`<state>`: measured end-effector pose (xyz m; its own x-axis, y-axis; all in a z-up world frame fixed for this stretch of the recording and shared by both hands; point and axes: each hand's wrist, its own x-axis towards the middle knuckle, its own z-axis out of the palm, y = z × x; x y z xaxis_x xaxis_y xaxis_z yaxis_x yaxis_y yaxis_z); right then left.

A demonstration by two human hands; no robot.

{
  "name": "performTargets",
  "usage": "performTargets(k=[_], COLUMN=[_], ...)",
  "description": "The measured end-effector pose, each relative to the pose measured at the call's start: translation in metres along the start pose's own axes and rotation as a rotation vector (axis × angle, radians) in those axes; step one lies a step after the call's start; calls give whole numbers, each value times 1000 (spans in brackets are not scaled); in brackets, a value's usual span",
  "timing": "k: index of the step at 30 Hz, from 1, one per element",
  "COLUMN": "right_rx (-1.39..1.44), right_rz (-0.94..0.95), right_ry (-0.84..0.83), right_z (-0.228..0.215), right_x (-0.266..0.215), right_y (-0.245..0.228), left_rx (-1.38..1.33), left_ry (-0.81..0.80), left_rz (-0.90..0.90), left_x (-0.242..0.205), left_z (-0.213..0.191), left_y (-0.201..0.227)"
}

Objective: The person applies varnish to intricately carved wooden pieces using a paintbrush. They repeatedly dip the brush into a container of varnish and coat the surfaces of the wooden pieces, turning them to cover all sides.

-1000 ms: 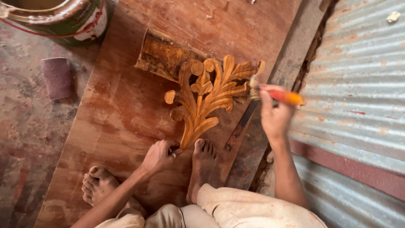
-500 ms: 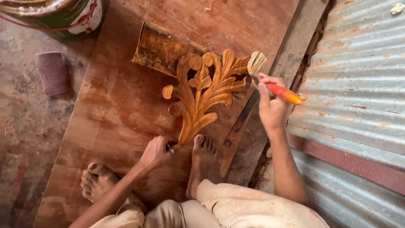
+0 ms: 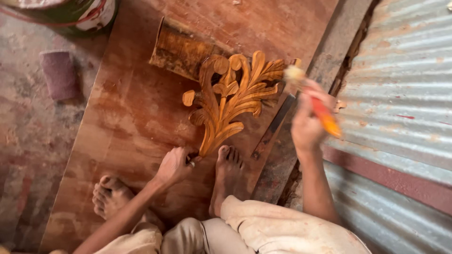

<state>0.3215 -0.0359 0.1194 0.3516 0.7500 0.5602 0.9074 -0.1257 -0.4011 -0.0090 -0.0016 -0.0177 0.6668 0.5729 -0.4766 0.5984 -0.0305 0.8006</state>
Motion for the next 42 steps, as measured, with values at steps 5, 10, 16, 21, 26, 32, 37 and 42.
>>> performTargets(k=[5,10,16,21,26,32,37,42], right_rx=[13,-137,-273,6,161,303,272,129], right_rz=[-10,-64,-56,-10,150,28,65,-172], right_ry=[49,-64,-119,40,-127,-171,-136,16], right_z=[-2,1,3,3,0,3,-4,4], right_x=[13,18,14,21,22,21,11,3], right_y=[5,3,9,17,14,-3,-24,-31], left_rx=[-11,-99,-120,-41,-41,-119,-85,-222], left_ry=[66,-7,20,47,7,9,2,-14], left_rz=[69,14,30,58,55,30,-36,-9], left_x=[2,6,3,1,8,1,1,0], left_z=[10,-1,-6,-2,-5,1,3,12], left_y=[-1,4,10,8,7,9,4,-8])
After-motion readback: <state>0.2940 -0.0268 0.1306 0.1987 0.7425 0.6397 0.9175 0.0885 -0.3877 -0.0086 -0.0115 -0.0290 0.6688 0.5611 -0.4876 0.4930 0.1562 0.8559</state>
